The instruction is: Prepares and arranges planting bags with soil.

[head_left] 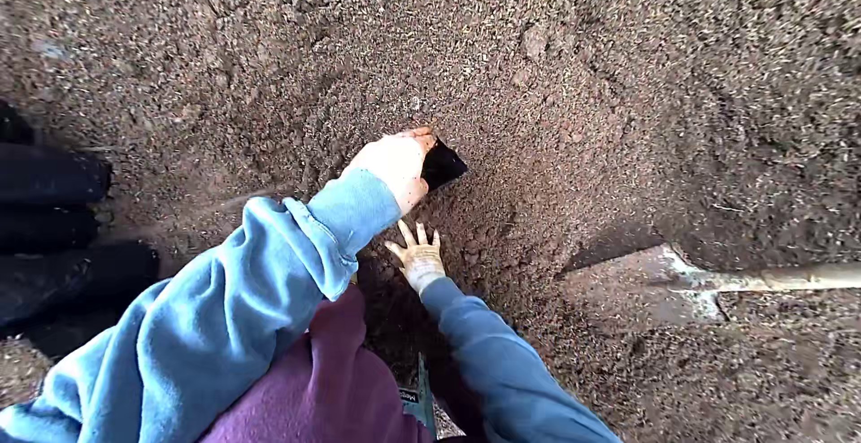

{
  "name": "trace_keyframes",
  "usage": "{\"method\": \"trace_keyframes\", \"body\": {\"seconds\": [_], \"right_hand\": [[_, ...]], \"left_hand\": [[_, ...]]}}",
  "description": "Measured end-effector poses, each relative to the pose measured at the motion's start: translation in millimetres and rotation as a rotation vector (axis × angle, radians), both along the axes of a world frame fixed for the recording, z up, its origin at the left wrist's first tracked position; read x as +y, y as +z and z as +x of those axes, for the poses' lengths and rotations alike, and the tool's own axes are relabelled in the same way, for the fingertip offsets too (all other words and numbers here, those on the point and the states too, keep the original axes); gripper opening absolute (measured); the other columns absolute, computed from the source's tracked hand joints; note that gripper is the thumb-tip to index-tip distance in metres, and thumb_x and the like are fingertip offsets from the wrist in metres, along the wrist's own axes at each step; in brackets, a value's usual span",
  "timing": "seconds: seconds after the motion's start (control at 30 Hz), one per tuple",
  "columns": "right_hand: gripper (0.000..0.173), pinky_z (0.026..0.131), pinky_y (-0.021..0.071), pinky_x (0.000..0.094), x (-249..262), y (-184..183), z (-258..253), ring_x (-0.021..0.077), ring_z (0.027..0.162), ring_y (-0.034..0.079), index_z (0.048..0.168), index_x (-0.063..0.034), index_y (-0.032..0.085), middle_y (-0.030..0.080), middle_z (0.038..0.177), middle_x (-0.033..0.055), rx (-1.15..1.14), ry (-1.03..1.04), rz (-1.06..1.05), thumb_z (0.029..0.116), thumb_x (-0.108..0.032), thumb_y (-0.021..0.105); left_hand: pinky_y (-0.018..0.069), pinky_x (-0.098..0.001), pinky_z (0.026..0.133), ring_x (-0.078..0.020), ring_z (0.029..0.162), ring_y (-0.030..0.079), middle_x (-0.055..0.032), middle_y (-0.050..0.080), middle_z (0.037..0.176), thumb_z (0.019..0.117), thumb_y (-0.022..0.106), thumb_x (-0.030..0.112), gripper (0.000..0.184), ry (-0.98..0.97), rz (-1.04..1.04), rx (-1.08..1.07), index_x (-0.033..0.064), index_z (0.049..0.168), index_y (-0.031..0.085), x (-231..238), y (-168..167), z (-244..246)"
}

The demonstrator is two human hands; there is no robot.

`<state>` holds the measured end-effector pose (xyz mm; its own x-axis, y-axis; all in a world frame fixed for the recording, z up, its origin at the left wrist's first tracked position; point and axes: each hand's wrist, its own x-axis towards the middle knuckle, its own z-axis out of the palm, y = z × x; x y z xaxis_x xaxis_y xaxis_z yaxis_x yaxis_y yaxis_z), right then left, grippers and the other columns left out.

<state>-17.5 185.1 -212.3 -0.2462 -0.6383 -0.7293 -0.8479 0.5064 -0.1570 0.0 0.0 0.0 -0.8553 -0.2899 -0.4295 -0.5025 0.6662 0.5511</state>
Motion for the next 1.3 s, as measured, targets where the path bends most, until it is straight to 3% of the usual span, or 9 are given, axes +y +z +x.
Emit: {"method": "trace_keyframes", "body": {"seconds": [0.17, 0.27, 0.33, 0.47, 0.67, 0.77, 0.87, 0.93, 1.3], "right_hand": [[0.052, 0.108, 0.0425, 0.0653, 4.3, 13.8, -18.3, 0.0497, 0.141, 0.041, 0.140, -0.0260, 0.063, 0.041, 0.159, 0.0183, -0.054, -0.062, -0.039, 0.0952, 0.001, 0.059], [0.039, 0.111, 0.0428, 0.0583, 15.5, 46.8, -52.8, 0.0383, 0.135, 0.054, 0.137, -0.0190, 0.065, 0.059, 0.144, 0.0163, 0.010, -0.340, -0.110, 0.1024, -0.036, 0.058], [0.065, 0.113, 0.0408, 0.0589, 28.5, 69.5, -79.4, 0.0388, 0.132, 0.057, 0.135, -0.0090, 0.065, 0.065, 0.134, 0.0210, 0.085, -0.583, -0.171, 0.1003, -0.061, 0.051], [0.066, 0.118, 0.0351, 0.0539, 35.9, 100.2, -115.1, 0.0393, 0.142, 0.047, 0.150, 0.0022, 0.045, 0.050, 0.150, 0.0279, -0.012, -0.984, -0.377, 0.1087, -0.049, 0.041], [0.056, 0.088, 0.0598, 0.0436, 58.6, 72.5, -90.6, 0.0272, 0.108, 0.066, 0.151, -0.0063, 0.040, 0.054, 0.140, 0.0194, -0.414, -1.635, -0.840, 0.0976, 0.008, 0.050], [0.040, 0.083, 0.0561, 0.0500, 61.8, 53.8, -46.1, 0.0295, 0.107, 0.061, 0.147, -0.0068, 0.040, 0.054, 0.132, 0.0183, -0.627, -2.187, -0.877, 0.1096, -0.020, 0.036], [0.077, 0.105, 0.0367, 0.0740, 46.7, 37.5, -50.7, 0.0395, 0.148, 0.033, 0.162, -0.0313, 0.015, 0.025, 0.166, 0.0122, -1.014, -2.437, -1.032, 0.0988, -0.077, 0.019], [0.085, 0.112, 0.0292, 0.0750, 33.7, 29.2, -63.9, 0.0382, 0.155, 0.020, 0.163, -0.0344, 0.013, 0.016, 0.170, 0.0094, -1.138, -2.526, -1.191, 0.0940, -0.083, 0.025], [0.084, 0.110, 0.0377, 0.0649, -24.8, 39.4, -126.2, 0.0281, 0.150, 0.034, 0.161, -0.0264, 0.022, 0.033, 0.164, 0.0069, -1.024, -2.345, -1.414, 0.0961, -0.080, 0.018]], "left_hand": [[0.0441, -0.0579, 0.112, -0.0309, 0.143, 0.051, -0.0082, 0.044, 0.162, 0.0937, 0.071, 0.008, 0.063, 0.041, 0.048, -0.020, 0.0096, 0.153, 0.050, -6.3, -7.8, 25.7], [0.0445, -0.0564, 0.112, -0.0309, 0.140, 0.054, -0.0096, 0.048, 0.160, 0.0936, 0.071, 0.006, 0.060, 0.038, 0.083, 0.007, 0.0078, 0.151, 0.053, -7.5, -13.1, 32.8], [0.0440, -0.0560, 0.112, -0.0310, 0.140, 0.053, -0.0098, 0.047, 0.160, 0.0946, 0.070, 0.007, 0.060, 0.011, 0.104, -0.014, 0.0076, 0.151, 0.052, -2.9, -16.4, 31.8], [0.0432, -0.0559, 0.113, -0.0300, 0.142, 0.051, -0.0085, 0.046, 0.161, 0.0949, 0.070, 0.008, 0.061, -0.062, 0.108, -0.025, 0.0079, 0.152, 0.051, 7.8, -21.0, 23.3], [0.0441, -0.0546, 0.113, -0.0287, 0.141, 0.053, -0.0067, 0.046, 0.161, 0.0935, 0.072, 0.007, 0.064, -0.048, 0.129, 0.031, 0.0106, 0.153, 0.051, 17.1, -16.6, 17.9], [0.0434, -0.0540, 0.114, -0.0268, 0.143, 0.051, -0.0040, 0.043, 0.164, 0.0916, 0.073, 0.004, 0.068, -0.014, 0.193, 0.018, 0.0135, 0.155, 0.049, 20.4, -25.3, 16.5], [0.0399, -0.0517, 0.118, -0.0254, 0.149, 0.044, -0.0031, 0.031, 0.170, 0.0941, 0.071, 0.007, 0.075, -0.029, 0.245, -0.043, 0.0145, 0.161, 0.038, 20.5, -43.1, 15.7], [0.0408, -0.0557, 0.117, -0.0285, 0.149, 0.043, -0.0053, 0.030, 0.170, 0.0933, 0.069, 0.006, 0.078, -0.061, 0.242, -0.071, 0.0140, 0.163, 0.035, 23.1, -43.8, 18.3], [0.0422, -0.0549, 0.115, -0.0284, 0.148, 0.045, -0.0040, 0.029, 0.170, 0.0955, 0.064, 0.004, 0.069, -0.113, 0.270, -0.145, 0.0146, 0.160, 0.041, 26.7, -31.4, 16.8]]}}
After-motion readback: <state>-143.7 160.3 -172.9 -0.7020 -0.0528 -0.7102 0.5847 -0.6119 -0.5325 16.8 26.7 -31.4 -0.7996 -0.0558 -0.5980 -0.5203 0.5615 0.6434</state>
